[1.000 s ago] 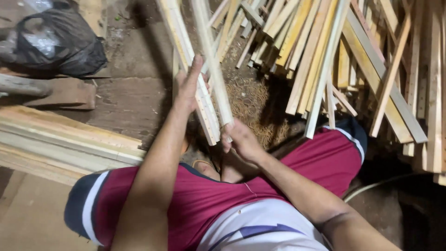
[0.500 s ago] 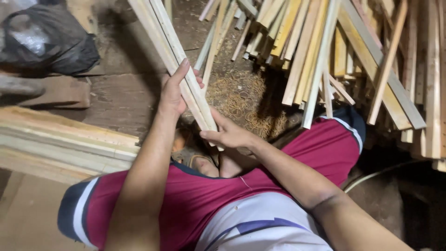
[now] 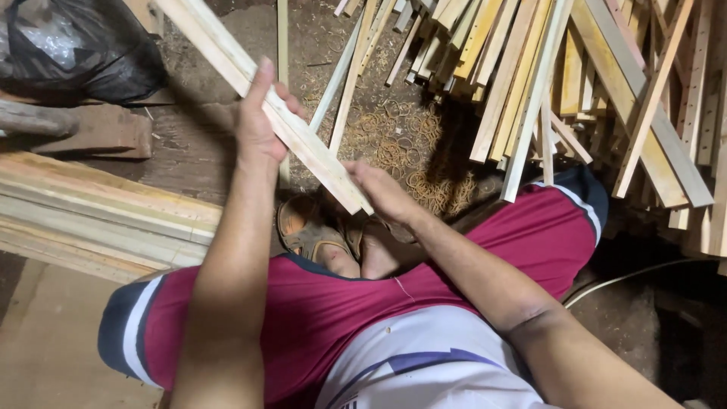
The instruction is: The person sits on the floor and repeatedly picks up thin wooden slats from a pile, inspects them, and places them into a separate stack. The person handles the slats one by one, occasionally adjusting the growing stack.
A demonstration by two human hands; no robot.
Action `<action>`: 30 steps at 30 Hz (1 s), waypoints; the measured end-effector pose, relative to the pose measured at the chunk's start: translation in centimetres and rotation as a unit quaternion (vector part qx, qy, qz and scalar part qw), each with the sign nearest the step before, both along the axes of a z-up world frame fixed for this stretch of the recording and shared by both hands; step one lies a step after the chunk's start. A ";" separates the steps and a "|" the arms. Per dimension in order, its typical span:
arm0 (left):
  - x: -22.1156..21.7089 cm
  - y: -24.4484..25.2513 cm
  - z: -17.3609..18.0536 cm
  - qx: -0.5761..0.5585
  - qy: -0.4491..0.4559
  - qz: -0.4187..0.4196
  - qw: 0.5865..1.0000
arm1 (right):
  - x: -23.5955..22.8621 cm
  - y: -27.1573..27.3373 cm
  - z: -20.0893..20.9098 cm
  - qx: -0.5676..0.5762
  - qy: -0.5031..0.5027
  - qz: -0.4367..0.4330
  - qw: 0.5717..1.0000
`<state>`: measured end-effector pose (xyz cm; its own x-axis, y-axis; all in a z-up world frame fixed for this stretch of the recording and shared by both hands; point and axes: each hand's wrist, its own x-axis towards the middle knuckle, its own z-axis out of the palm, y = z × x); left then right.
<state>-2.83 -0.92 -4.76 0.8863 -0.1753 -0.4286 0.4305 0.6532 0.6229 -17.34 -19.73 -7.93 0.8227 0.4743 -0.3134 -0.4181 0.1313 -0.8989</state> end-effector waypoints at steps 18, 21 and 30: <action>0.2 -2.9 2.4 0.234 -0.055 0.110 0.965 | 15.0 -6.1 -15.7 -0.292 0.077 -0.287 0.909; 0.9 -2.5 3.6 0.268 -0.041 0.084 0.959 | 19.7 -5.9 -18.5 -0.496 0.026 -0.259 0.828; 2.6 -1.1 1.0 0.283 -0.013 0.067 0.957 | 23.6 -0.9 -15.6 -0.514 -0.051 -0.248 0.820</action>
<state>-0.21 -2.01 -3.71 0.8965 0.1950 -0.3978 0.3451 0.2556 0.9031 6.22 -20.64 -23.54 0.8811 -0.3977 -0.2559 -0.4584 -0.5854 -0.6687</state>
